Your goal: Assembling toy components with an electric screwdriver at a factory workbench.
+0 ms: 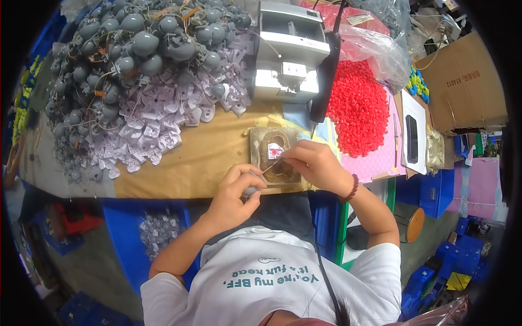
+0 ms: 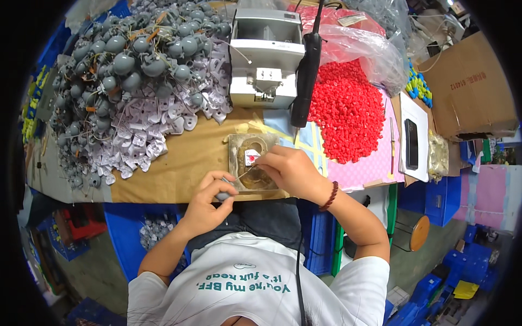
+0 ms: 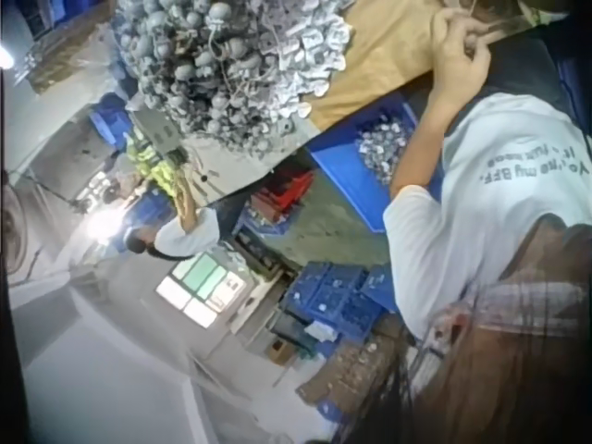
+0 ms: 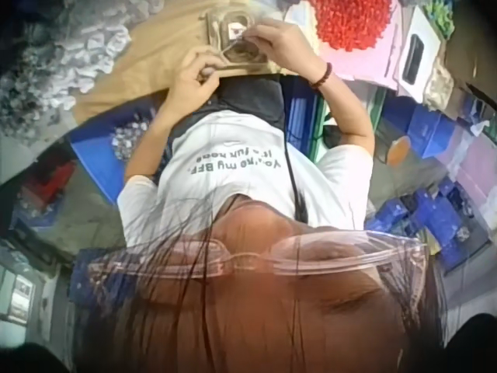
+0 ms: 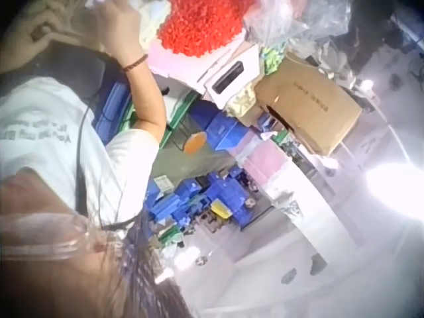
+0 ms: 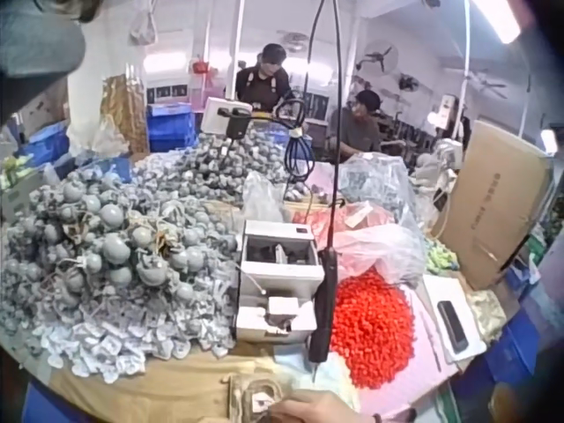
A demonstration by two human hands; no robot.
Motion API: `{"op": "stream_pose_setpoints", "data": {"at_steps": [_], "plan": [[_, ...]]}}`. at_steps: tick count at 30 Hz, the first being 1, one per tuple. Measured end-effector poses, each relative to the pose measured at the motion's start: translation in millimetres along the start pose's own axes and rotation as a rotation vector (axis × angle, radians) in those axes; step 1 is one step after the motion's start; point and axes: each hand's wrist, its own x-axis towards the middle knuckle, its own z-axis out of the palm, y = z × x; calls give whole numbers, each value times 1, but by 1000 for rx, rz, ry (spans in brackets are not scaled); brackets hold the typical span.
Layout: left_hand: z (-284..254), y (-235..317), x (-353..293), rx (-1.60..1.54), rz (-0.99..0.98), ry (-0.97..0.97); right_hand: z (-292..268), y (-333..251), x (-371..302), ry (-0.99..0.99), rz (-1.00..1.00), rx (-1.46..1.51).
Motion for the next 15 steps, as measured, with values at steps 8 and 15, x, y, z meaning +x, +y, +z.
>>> {"op": "stream_pose_setpoints", "data": {"at_steps": [8,15], "plan": [[12,-13,2,254,122,57,22,5,9,73,-271,-402],[11,-8,6,285,120,21,15,-9,8,-41,-251,-499]]}}
